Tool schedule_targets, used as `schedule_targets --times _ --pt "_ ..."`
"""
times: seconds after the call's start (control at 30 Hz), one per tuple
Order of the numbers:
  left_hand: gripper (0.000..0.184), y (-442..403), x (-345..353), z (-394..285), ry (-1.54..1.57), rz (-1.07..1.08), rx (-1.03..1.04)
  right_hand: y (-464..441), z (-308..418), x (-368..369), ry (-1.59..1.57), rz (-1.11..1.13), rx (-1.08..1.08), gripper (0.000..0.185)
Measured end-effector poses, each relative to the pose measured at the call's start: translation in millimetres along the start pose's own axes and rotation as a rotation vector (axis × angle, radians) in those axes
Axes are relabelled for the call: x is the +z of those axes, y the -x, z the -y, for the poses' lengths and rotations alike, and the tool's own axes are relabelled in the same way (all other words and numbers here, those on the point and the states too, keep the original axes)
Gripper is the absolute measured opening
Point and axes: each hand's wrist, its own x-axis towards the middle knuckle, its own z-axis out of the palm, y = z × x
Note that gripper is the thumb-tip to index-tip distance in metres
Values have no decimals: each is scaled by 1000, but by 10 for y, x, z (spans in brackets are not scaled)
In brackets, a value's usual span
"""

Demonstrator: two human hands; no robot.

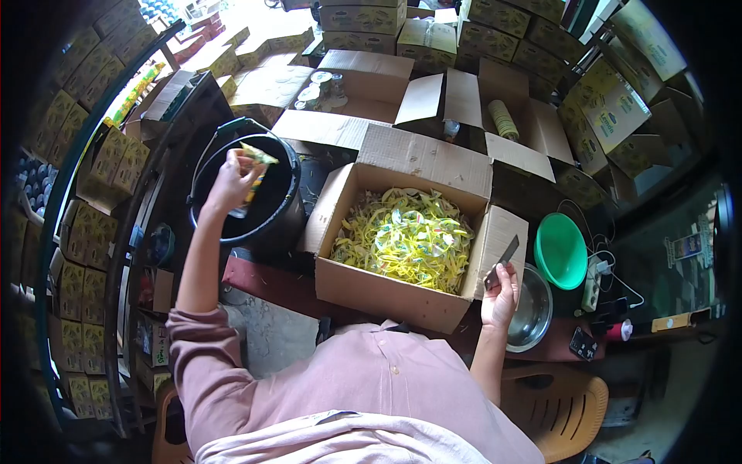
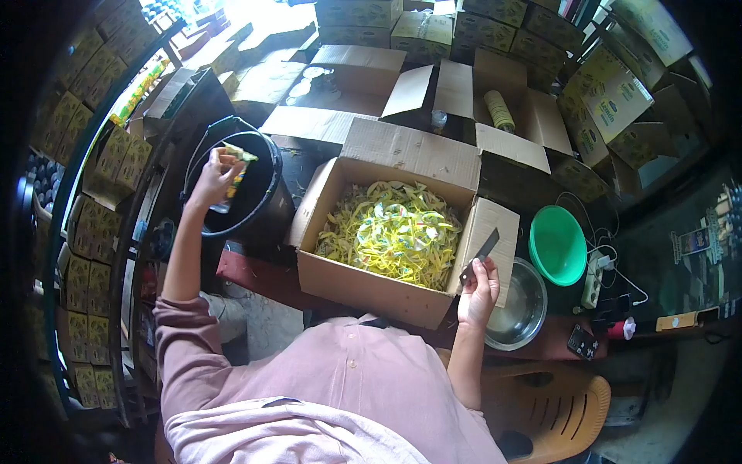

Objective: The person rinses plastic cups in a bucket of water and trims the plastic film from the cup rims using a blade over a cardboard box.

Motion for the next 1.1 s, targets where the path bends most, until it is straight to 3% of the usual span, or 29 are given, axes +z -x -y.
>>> schedule_targets --times 0.07,0.13,0.17,0.2,0.23,0.3,0.37,0.43,0.5,0.57,0.73,0.8,0.93,1.1 --pt "44 56 199 -249 345 17 105 -56 -91 1 -21 2 48 15" --pt "28 130 462 -479 515 134 103 -65 -145 151 29 16 104 19" --pt "29 228 581 -691 690 207 21 -95 -191 208 26 54 122 20" --pt "32 276 729 -852 672 144 177 -83 -192 323 26 85 126 21" --pt "34 294 924 -912 842 156 185 -74 -188 431 26 115 130 21" --pt "36 458 1012 -1212 928 281 1 -40 -120 614 67 170 91 20" --pt "41 560 1211 -1299 888 295 137 -85 -72 695 186 319 -113 13" --pt "49 670 1239 -1512 778 245 400 -95 113 843 465 377 -495 12" --pt "51 746 1245 -1656 867 306 327 -100 326 993 730 428 -855 13" --pt "56 692 1303 -1602 633 243 544 -107 515 1089 981 469 -1194 17" --pt "70 796 1150 -1780 790 319 438 -146 716 1167 1216 708 -1530 21" --pt "73 871 1036 -1847 871 364 358 -152 746 1196 1267 775 -1555 21" --pt "59 946 1038 -1752 933 355 469 -125 761 1241 1327 816 -1614 21" --pt "58 1017 954 -1759 842 297 577 -59 782 1280 1306 844 -1647 20"
